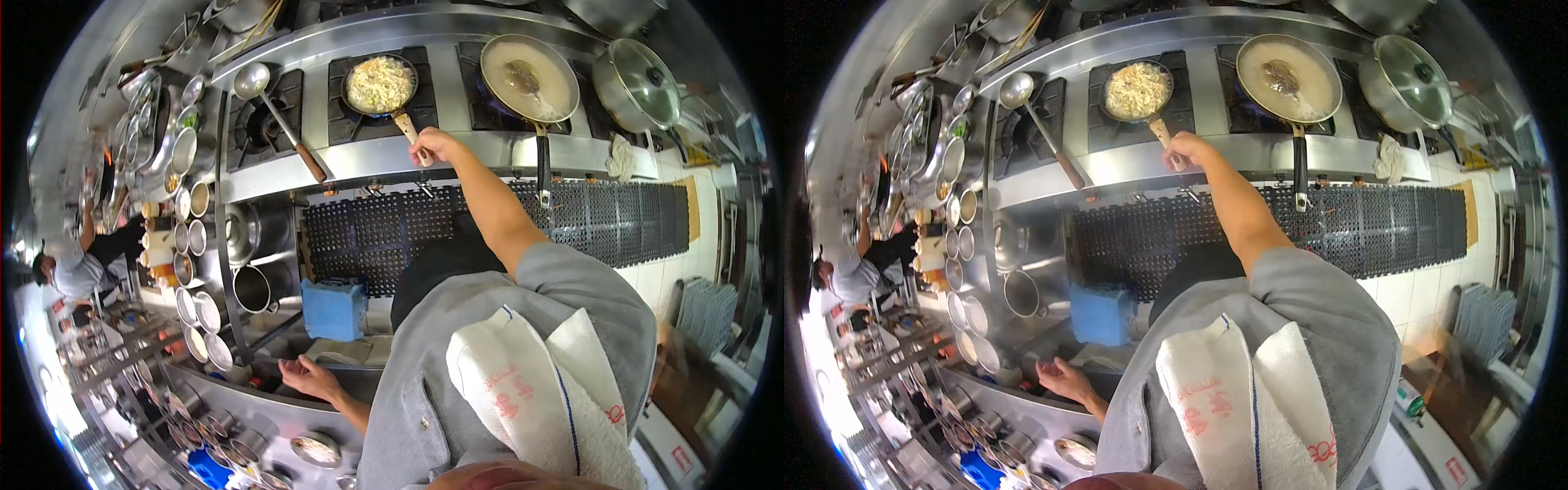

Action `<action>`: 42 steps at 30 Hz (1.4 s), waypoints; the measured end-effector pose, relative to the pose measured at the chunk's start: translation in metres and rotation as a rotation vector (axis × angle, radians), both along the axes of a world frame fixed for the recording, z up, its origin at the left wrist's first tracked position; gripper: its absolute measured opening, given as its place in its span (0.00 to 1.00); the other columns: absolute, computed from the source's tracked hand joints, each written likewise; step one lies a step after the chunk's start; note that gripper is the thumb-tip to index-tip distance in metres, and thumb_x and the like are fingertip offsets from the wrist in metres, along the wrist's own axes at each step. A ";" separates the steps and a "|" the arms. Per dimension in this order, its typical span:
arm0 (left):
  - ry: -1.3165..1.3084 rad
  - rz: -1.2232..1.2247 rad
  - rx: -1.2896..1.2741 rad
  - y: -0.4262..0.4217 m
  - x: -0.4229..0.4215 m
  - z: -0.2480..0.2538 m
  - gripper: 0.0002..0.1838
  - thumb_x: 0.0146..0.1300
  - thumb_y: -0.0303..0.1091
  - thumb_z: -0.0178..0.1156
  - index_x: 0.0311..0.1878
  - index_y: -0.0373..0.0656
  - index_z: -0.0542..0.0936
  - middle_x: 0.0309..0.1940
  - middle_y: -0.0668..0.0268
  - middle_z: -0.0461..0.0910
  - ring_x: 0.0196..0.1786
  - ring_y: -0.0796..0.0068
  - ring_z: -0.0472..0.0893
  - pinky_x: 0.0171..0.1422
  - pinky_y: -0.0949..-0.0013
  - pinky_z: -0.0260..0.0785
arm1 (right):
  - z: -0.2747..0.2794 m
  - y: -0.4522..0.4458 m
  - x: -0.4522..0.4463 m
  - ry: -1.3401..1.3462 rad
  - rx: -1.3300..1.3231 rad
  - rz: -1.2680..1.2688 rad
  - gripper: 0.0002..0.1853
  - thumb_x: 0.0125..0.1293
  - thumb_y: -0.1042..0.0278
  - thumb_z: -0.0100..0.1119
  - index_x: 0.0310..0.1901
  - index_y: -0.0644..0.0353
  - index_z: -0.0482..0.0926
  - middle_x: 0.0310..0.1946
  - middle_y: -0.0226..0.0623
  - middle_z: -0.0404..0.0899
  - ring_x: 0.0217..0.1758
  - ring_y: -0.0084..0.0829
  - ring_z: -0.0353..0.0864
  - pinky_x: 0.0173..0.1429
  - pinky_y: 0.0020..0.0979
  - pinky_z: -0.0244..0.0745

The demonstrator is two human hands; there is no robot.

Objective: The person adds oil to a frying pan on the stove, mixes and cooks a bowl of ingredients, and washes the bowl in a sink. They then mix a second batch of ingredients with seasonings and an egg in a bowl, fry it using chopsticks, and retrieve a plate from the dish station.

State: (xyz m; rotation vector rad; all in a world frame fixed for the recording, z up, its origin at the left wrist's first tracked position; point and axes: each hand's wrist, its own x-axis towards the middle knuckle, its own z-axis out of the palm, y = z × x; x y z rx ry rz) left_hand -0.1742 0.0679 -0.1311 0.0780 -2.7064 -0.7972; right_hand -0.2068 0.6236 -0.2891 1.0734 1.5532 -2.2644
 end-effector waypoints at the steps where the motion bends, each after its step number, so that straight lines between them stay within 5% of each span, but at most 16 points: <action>1: 0.024 -0.094 -0.006 -0.002 -0.007 -0.008 0.23 0.64 0.28 0.58 0.62 0.36 0.68 0.46 0.54 0.70 0.45 0.62 0.77 0.45 0.65 0.73 | 0.003 -0.005 0.000 0.043 -0.036 -0.087 0.10 0.64 0.64 0.57 0.32 0.63 0.74 0.19 0.34 0.73 0.19 0.28 0.73 0.22 0.35 0.68; 5: -0.123 -0.255 0.062 0.002 -0.025 -0.029 0.22 0.64 0.27 0.58 0.61 0.35 0.69 0.47 0.53 0.69 0.46 0.61 0.76 0.45 0.64 0.73 | 0.007 -0.029 -0.009 0.085 -0.045 -0.321 0.21 0.69 0.48 0.53 0.27 0.57 0.67 0.14 0.25 0.62 0.13 0.21 0.60 0.17 0.27 0.56; 13: -0.402 -0.482 0.011 0.030 -0.025 -0.093 0.23 0.61 0.28 0.60 0.60 0.36 0.70 0.47 0.53 0.70 0.42 0.62 0.77 0.41 0.64 0.73 | 0.039 -0.043 0.037 0.118 0.147 -0.297 0.20 0.68 0.49 0.54 0.28 0.56 0.67 0.14 0.25 0.63 0.11 0.18 0.58 0.13 0.25 0.52; 18: -0.559 -0.798 -0.176 0.066 -0.005 -0.132 0.23 0.60 0.38 0.63 0.55 0.37 0.74 0.42 0.48 0.75 0.38 0.53 0.78 0.47 0.55 0.71 | 0.128 -0.042 0.093 0.136 0.052 -0.279 0.19 0.69 0.50 0.54 0.28 0.57 0.67 0.15 0.24 0.63 0.11 0.15 0.57 0.12 0.23 0.50; 23: -0.718 -0.736 -0.235 0.107 0.045 -0.190 0.21 0.57 0.45 0.62 0.45 0.36 0.79 0.37 0.48 0.82 0.45 0.52 0.82 0.50 0.58 0.72 | 0.180 0.002 0.178 0.207 0.149 -0.198 0.19 0.68 0.49 0.54 0.29 0.57 0.67 0.15 0.22 0.62 0.11 0.15 0.56 0.12 0.23 0.50; 24: -0.710 -0.691 -0.218 0.113 0.062 -0.206 0.19 0.57 0.45 0.62 0.41 0.38 0.80 0.32 0.50 0.83 0.39 0.53 0.83 0.46 0.57 0.73 | 0.193 0.010 0.205 0.251 0.132 -0.167 0.20 0.68 0.49 0.54 0.29 0.57 0.67 0.14 0.22 0.61 0.11 0.16 0.56 0.12 0.23 0.51; 25: -0.882 -0.588 -0.072 0.097 0.063 -0.276 0.16 0.56 0.43 0.62 0.38 0.38 0.80 0.29 0.51 0.82 0.34 0.56 0.84 0.41 0.57 0.74 | 0.214 0.013 0.235 0.194 0.164 -0.192 0.20 0.68 0.48 0.54 0.29 0.57 0.68 0.14 0.22 0.61 0.11 0.16 0.55 0.12 0.24 0.50; 26: -0.812 -0.808 -0.170 0.088 0.075 -0.321 0.15 0.57 0.41 0.61 0.37 0.38 0.80 0.26 0.53 0.82 0.29 0.57 0.83 0.37 0.57 0.74 | 0.223 0.020 0.265 0.168 0.132 -0.204 0.20 0.68 0.47 0.53 0.29 0.56 0.68 0.14 0.22 0.61 0.11 0.15 0.54 0.12 0.24 0.51; 27: -0.934 -1.053 -0.643 0.094 0.092 -0.348 0.15 0.60 0.41 0.58 0.36 0.35 0.79 0.27 0.53 0.82 0.30 0.60 0.83 0.34 0.59 0.74 | 0.232 0.028 0.298 0.192 0.125 -0.197 0.20 0.69 0.47 0.53 0.29 0.56 0.68 0.14 0.21 0.61 0.10 0.15 0.54 0.12 0.23 0.51; 28: -1.022 -1.123 -0.771 0.106 0.116 -0.345 0.15 0.60 0.41 0.58 0.36 0.35 0.79 0.27 0.53 0.82 0.30 0.60 0.83 0.34 0.60 0.74 | 0.239 0.036 0.332 0.205 0.116 -0.193 0.20 0.69 0.47 0.52 0.29 0.55 0.68 0.14 0.21 0.61 0.10 0.15 0.54 0.12 0.23 0.51; 34: -1.156 -1.043 -0.491 0.263 0.177 -0.284 0.15 0.60 0.41 0.57 0.36 0.35 0.79 0.27 0.53 0.82 0.30 0.60 0.83 0.34 0.60 0.74 | 0.283 0.060 0.559 0.139 0.298 -0.325 0.20 0.71 0.49 0.50 0.28 0.56 0.67 0.12 0.20 0.60 0.10 0.15 0.56 0.12 0.24 0.53; 42: -1.120 -1.190 -0.382 0.491 0.278 -0.266 0.15 0.60 0.41 0.57 0.35 0.35 0.78 0.27 0.53 0.82 0.30 0.61 0.83 0.34 0.60 0.74 | 0.273 0.066 0.819 -0.196 0.253 -0.919 0.21 0.71 0.49 0.48 0.25 0.54 0.66 0.11 0.20 0.58 0.08 0.15 0.54 0.10 0.24 0.52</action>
